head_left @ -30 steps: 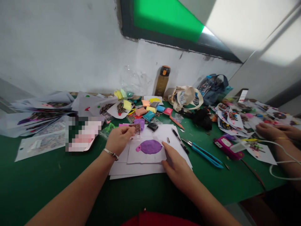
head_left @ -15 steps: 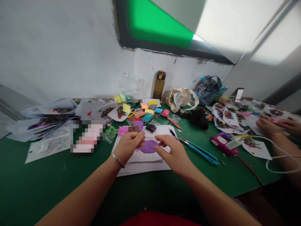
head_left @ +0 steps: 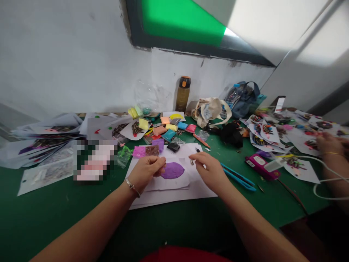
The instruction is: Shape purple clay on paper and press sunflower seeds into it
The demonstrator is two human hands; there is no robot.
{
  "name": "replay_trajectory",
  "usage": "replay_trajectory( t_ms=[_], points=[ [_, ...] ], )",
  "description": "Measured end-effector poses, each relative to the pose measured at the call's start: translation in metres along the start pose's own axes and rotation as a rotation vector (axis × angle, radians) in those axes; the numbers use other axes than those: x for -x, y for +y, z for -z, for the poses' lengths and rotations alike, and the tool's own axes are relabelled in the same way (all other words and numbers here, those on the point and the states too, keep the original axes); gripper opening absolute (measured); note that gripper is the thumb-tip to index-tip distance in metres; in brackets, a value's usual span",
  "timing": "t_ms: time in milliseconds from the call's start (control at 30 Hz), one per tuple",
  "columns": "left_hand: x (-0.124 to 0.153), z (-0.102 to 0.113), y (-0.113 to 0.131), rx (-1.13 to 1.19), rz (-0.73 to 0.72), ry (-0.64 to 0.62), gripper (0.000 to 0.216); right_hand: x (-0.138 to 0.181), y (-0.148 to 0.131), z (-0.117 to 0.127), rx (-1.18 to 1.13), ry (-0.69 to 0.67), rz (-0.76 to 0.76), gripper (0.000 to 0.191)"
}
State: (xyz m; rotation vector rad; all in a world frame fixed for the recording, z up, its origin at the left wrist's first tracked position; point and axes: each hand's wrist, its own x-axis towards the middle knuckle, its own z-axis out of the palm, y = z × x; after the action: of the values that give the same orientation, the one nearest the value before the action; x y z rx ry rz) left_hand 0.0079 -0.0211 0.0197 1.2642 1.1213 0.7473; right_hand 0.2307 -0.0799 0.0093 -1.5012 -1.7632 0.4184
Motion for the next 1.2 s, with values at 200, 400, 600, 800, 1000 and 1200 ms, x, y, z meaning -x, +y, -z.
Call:
replay_trajectory(
  t_ms=[200, 400, 600, 800, 1000, 1200],
  points=[
    [-0.007, 0.004, -0.011, 0.042, 0.047, -0.017, 0.039, 0.025, 0.011, -0.017, 0.296, -0.185, 0.062, 0.054],
    [-0.006, 0.006, -0.013, 0.122, 0.072, -0.024, 0.040, 0.025, 0.007, -0.022, 0.392, -0.191, 0.108, 0.054],
    [-0.001, 0.008, -0.017, 0.202, 0.066, 0.019, 0.040, 0.011, -0.004, -0.017, 0.418, -0.193, 0.151, 0.053],
    [-0.002, 0.009, -0.020, 0.337, 0.079, 0.093, 0.038, -0.013, -0.034, -0.024, 0.517, -0.265, 0.229, 0.034],
    [-0.004, 0.009, -0.022, 0.368, 0.087, 0.099, 0.038, -0.004, -0.033, -0.033, 0.540, -0.401, 0.212, 0.044],
    [-0.003, 0.010, -0.022, 0.352, 0.062, 0.079, 0.036, -0.003, -0.031, -0.034, 0.559, -0.405, 0.239, 0.046]
  ],
)
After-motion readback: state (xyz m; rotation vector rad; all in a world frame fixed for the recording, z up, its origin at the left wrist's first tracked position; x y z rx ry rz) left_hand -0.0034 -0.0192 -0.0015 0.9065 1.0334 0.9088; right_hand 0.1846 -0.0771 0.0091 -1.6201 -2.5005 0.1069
